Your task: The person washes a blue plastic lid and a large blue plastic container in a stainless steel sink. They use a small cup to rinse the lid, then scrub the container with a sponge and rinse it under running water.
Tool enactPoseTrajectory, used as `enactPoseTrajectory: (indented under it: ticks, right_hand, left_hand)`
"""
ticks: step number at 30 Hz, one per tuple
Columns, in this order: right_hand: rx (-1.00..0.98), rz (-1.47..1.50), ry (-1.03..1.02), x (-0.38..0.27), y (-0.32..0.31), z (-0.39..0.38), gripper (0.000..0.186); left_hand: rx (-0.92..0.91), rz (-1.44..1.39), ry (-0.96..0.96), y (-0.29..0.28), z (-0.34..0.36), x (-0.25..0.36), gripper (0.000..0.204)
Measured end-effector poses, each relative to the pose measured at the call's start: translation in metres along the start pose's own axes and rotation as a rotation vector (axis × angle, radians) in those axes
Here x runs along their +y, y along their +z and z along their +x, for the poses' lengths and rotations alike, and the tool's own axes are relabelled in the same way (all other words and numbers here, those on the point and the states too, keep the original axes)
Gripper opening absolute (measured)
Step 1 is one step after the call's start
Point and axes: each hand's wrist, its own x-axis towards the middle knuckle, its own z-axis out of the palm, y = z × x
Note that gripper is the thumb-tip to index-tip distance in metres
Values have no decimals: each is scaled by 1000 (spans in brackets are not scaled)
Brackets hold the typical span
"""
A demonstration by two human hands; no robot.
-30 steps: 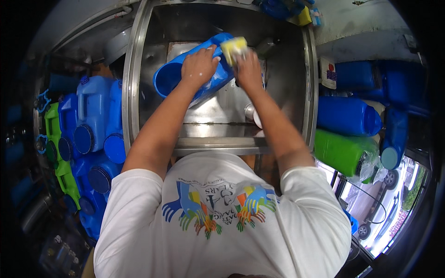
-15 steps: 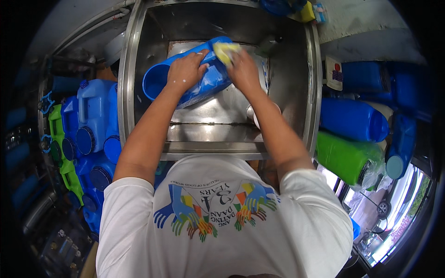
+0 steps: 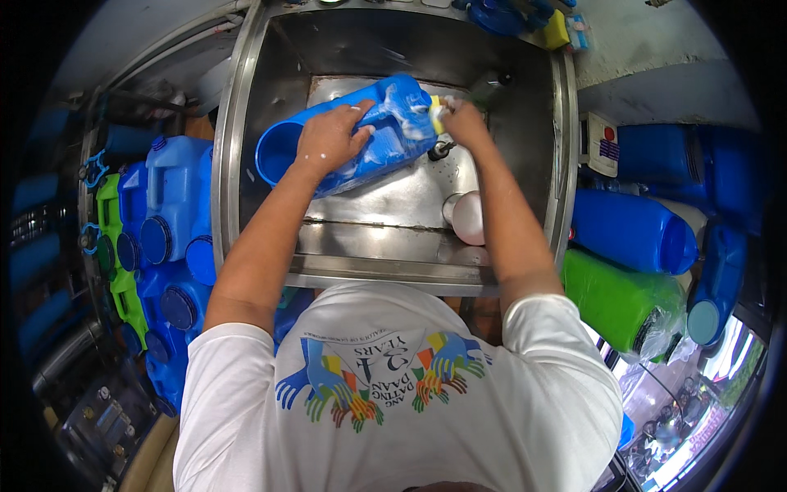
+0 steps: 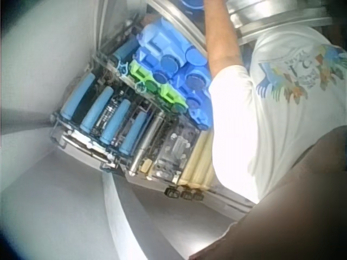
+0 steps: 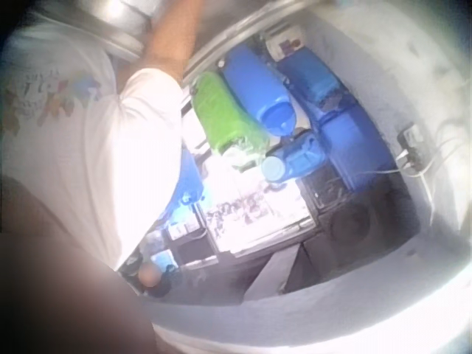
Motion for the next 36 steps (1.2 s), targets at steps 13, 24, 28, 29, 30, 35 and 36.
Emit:
enactPoseTrajectory:
  ticks: [13, 24, 28, 29, 30, 35, 36]
  right_hand:
    - [-433, -636, -495, -114, 19, 71, 30]
    - [-1107, -503, -273, -110, 64, 80, 29]
    - [-892, -605, -248, -106, 58, 74, 41]
    - [-777, -656, -248, -105, 60, 72, 44]
    - [-796, -765, -316, -103, 60, 70, 47]
    - [-425, -305, -193, -106, 59, 40, 34]
    - [-477, -234, -140, -111, 61, 31, 31]
  left_hand:
    - [283, 216, -171, -5, -20, -15, 101]
    - [163, 115, -309, -8, -49, -31, 134]
    - [258, 97, -281, -15, -52, -29, 122]
    - [246, 94, -243, -18, -56, -30, 116]
    - [261, 102, -182, -22, -64, -31, 109]
    - [-126, 29, -42, -37, -121, -53, 40]
    - [-54, 40, 14, -33, -125, -56, 33]
